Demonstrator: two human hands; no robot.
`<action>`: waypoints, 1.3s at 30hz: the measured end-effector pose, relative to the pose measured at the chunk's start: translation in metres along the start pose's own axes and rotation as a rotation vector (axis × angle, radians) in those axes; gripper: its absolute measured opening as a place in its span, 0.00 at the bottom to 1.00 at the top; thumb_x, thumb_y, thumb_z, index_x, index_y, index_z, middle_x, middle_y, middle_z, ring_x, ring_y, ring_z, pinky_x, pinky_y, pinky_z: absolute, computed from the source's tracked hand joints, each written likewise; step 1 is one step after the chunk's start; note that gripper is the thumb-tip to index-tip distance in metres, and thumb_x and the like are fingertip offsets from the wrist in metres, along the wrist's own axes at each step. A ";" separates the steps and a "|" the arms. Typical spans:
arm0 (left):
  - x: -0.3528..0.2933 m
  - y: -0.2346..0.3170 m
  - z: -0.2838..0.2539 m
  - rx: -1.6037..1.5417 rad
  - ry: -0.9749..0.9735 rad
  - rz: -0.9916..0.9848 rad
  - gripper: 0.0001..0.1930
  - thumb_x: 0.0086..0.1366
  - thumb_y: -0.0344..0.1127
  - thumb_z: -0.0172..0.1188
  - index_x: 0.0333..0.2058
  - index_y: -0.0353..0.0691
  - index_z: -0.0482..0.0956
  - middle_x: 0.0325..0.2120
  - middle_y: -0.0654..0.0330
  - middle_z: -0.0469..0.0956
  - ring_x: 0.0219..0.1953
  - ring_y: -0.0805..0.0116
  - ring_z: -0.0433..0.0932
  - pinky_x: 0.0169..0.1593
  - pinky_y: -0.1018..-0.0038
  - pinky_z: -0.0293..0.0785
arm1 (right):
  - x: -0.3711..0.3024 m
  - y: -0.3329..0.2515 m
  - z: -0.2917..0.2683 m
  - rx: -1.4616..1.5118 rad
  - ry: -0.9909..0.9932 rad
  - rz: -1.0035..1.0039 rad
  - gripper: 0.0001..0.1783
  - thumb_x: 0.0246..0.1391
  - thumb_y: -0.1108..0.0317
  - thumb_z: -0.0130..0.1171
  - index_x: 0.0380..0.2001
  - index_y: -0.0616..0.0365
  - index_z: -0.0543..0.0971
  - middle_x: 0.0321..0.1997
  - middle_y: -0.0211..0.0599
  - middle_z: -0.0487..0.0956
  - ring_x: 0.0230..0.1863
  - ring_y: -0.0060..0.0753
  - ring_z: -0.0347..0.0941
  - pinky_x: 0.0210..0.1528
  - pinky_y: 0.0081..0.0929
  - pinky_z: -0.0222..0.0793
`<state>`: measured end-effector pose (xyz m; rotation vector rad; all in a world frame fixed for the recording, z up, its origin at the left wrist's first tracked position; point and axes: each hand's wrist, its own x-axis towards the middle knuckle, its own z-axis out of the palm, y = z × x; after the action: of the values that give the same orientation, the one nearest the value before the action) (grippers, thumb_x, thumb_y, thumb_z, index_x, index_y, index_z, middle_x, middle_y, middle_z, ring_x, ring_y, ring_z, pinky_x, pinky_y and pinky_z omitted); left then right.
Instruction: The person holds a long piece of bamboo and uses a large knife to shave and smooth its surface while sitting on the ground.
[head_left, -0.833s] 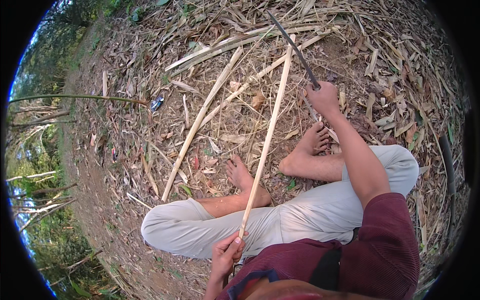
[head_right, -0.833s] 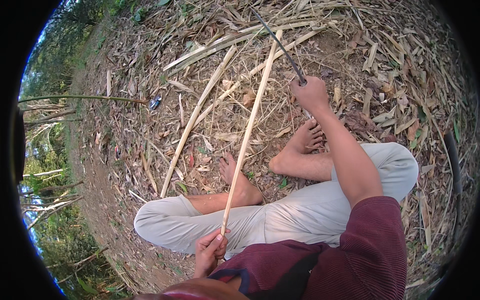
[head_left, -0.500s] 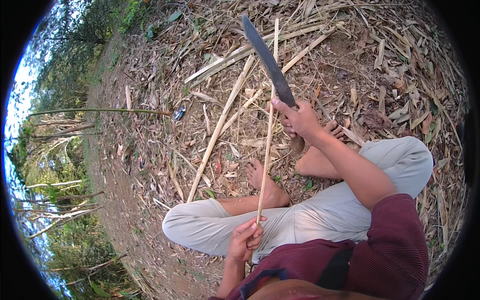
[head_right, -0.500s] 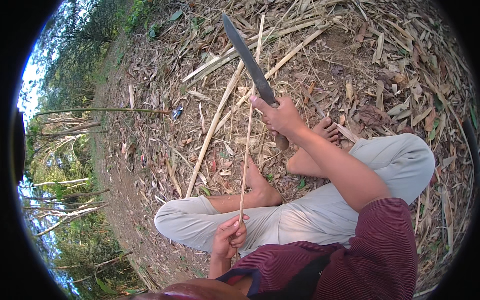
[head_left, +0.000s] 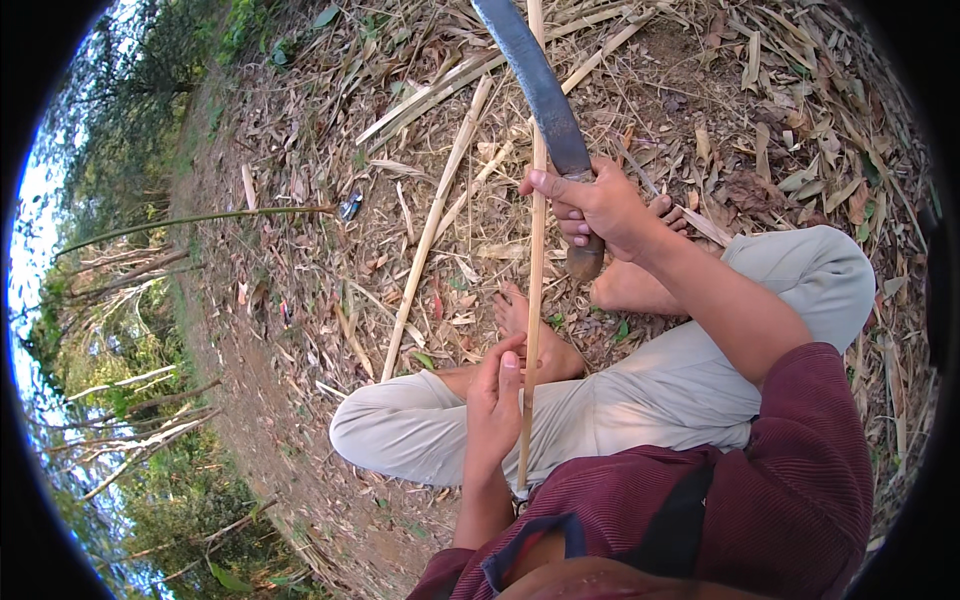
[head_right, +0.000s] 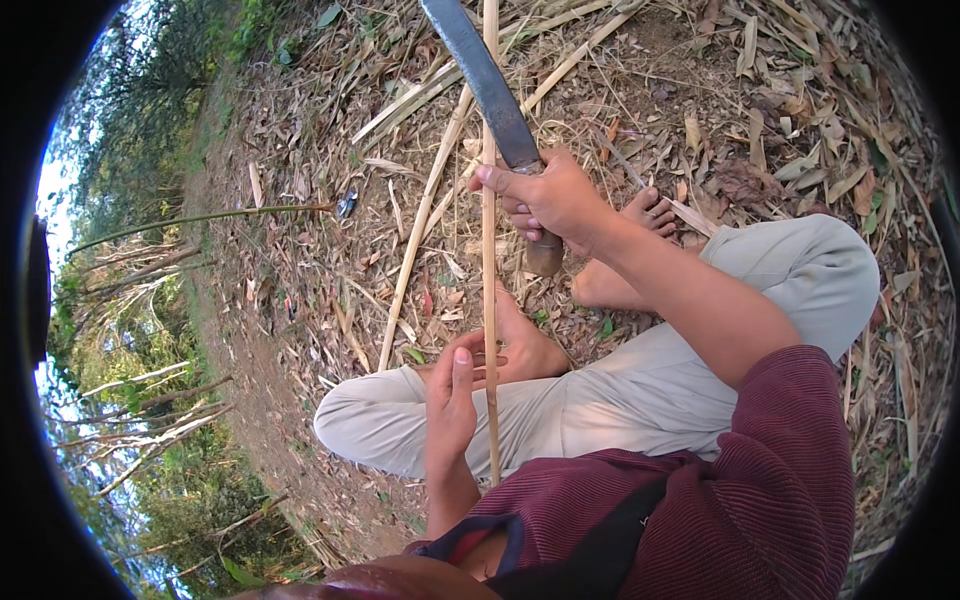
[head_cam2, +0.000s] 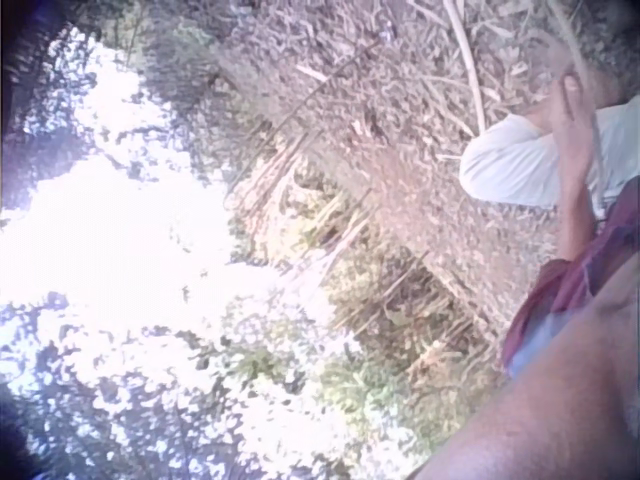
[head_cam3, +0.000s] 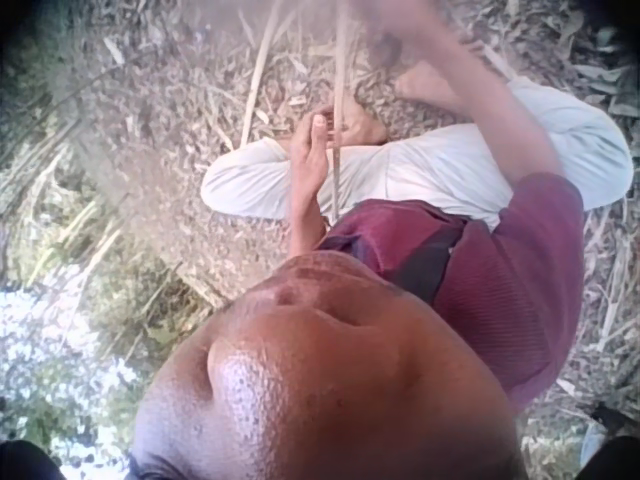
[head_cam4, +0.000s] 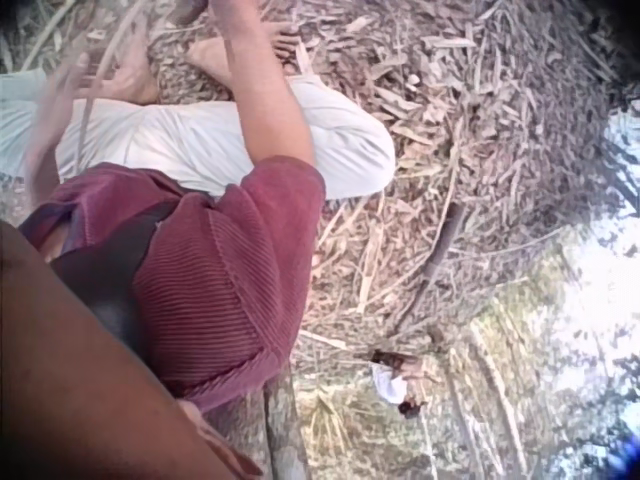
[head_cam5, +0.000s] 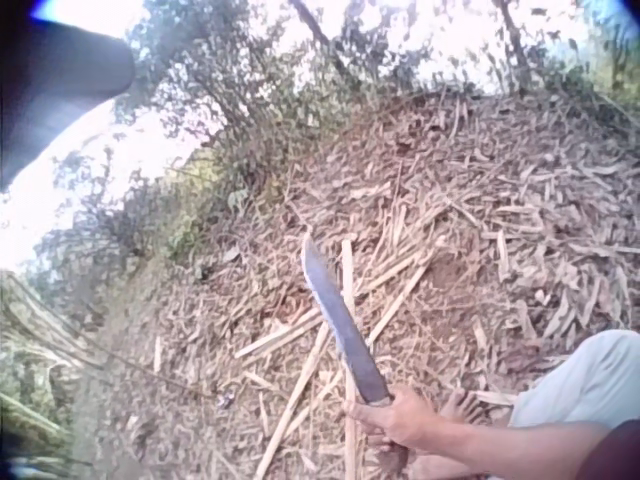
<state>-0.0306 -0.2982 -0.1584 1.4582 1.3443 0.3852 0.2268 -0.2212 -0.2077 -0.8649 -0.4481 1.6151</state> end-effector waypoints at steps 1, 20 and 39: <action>0.004 0.005 0.010 -0.074 -0.027 -0.042 0.20 0.79 0.42 0.42 0.55 0.31 0.73 0.40 0.54 0.79 0.38 0.70 0.80 0.42 0.74 0.77 | -0.002 0.000 0.003 -0.010 -0.013 -0.007 0.16 0.64 0.59 0.61 0.43 0.63 0.80 0.15 0.14 0.60 0.15 0.09 0.54 0.17 0.15 0.52; 0.038 0.024 0.008 -0.758 -0.099 -0.270 0.17 0.77 0.46 0.43 0.28 0.46 0.66 0.16 0.73 0.53 0.12 0.84 0.47 0.16 0.82 0.41 | -0.010 0.040 0.003 -1.412 -0.195 -1.065 0.35 0.44 0.30 0.65 0.15 0.52 0.70 0.13 0.31 0.68 0.15 0.34 0.71 0.16 0.34 0.63; 0.045 0.029 -0.010 -0.863 -0.253 -0.353 0.16 0.79 0.49 0.40 0.32 0.47 0.61 0.16 0.72 0.51 0.12 0.83 0.45 0.14 0.80 0.38 | 0.007 0.019 -0.021 -1.470 -0.010 -0.989 0.35 0.56 0.32 0.57 0.15 0.54 0.73 0.13 0.37 0.73 0.14 0.40 0.73 0.17 0.38 0.68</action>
<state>-0.0095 -0.2490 -0.1487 0.5211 1.0033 0.4517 0.2296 -0.2229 -0.2370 -1.3117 -1.8195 0.1563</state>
